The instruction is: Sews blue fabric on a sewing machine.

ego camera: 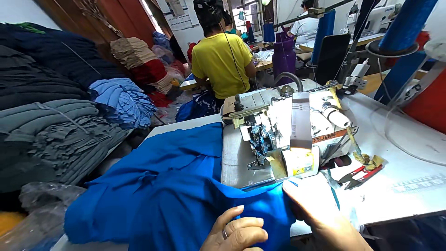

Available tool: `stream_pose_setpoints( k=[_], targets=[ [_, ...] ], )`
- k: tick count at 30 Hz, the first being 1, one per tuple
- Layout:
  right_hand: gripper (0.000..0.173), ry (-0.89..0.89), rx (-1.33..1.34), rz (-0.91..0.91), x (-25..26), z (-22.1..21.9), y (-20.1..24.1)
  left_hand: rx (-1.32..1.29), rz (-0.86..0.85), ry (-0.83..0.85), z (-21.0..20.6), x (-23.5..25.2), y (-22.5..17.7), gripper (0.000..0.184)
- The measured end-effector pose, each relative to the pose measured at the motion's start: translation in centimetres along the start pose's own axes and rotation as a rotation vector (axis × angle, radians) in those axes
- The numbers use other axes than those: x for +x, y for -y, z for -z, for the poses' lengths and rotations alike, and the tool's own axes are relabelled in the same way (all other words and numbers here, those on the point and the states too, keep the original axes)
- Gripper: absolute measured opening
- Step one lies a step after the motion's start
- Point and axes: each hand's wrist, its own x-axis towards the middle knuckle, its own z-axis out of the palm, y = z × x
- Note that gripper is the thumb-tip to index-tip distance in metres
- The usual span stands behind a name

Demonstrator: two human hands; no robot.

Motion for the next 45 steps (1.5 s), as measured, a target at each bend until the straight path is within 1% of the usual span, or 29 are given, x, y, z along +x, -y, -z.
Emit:
stream_pose_setpoints(
  k=[3, 7, 11, 13, 15, 18, 21, 23, 25, 29, 34, 37, 41, 45],
  targets=[
    [0.024, 0.091, -0.100, 0.111, -1.0, -0.7, 0.1, -0.071, 0.058, -0.033, 1.0, 0.4, -0.4, 0.009],
    [0.022, 0.226, -0.039, 0.127, -2.7, -2.2, 0.3, 0.015, 0.126, -0.014, 1.7, 1.4, -0.3, 0.014],
    [0.022, 0.240, -0.001, 0.181, -3.5, -2.4, 0.4, -0.007, 0.254, 0.024, 2.3, 2.4, -0.7, 0.025],
    [0.023, 0.254, -0.021, 0.188, -3.5, -1.8, 0.6, -0.034, 0.275, 0.040, 2.9, 2.6, -0.6, 0.027],
    [0.025, 0.280, -0.094, 0.211, -3.4, -1.0, 0.9, -0.090, 0.288, 0.080, 3.7, 2.8, -0.5, 0.027],
    [0.018, 0.222, -0.162, 0.271, -3.2, -0.7, 0.9, -0.250, 0.311, 0.120, 4.4, 3.0, -0.6, 0.021],
    [0.013, 0.163, -0.147, 0.289, -3.1, -1.3, 0.7, -0.351, 0.302, 0.144, 4.4, 3.6, -1.2, 0.017],
    [0.014, 0.144, -0.126, 0.303, -3.2, -1.9, 0.6, -0.324, 0.313, 0.134, 3.9, 4.2, -1.8, 0.015],
    [0.015, 0.132, -0.137, 0.326, -3.4, -2.4, 0.4, -0.251, 0.336, 0.107, 3.5, 4.6, -2.1, 0.017],
    [0.017, 0.118, -0.173, 0.407, -3.6, -2.6, 0.2, -0.170, 0.383, 0.078, 3.7, 5.0, -2.2, 0.016],
    [0.015, 0.086, -0.204, 0.493, -3.8, -2.6, 0.1, -0.237, 0.474, 0.046, 3.5, 4.9, -2.2, 0.021],
    [0.014, 0.074, -0.197, 0.517, -3.7, -2.8, -0.2, -0.289, 0.507, 0.038, 3.4, 4.8, -2.1, 0.020],
    [0.013, 0.056, -0.255, 0.560, -3.6, -2.8, -0.2, -0.279, 0.518, 0.044, 3.3, 4.8, -2.0, 0.020],
    [0.014, 0.049, -0.320, 0.640, -3.7, -2.8, -0.3, -0.269, 0.555, 0.037, 3.2, 4.8, -2.2, 0.018]
  ],
)
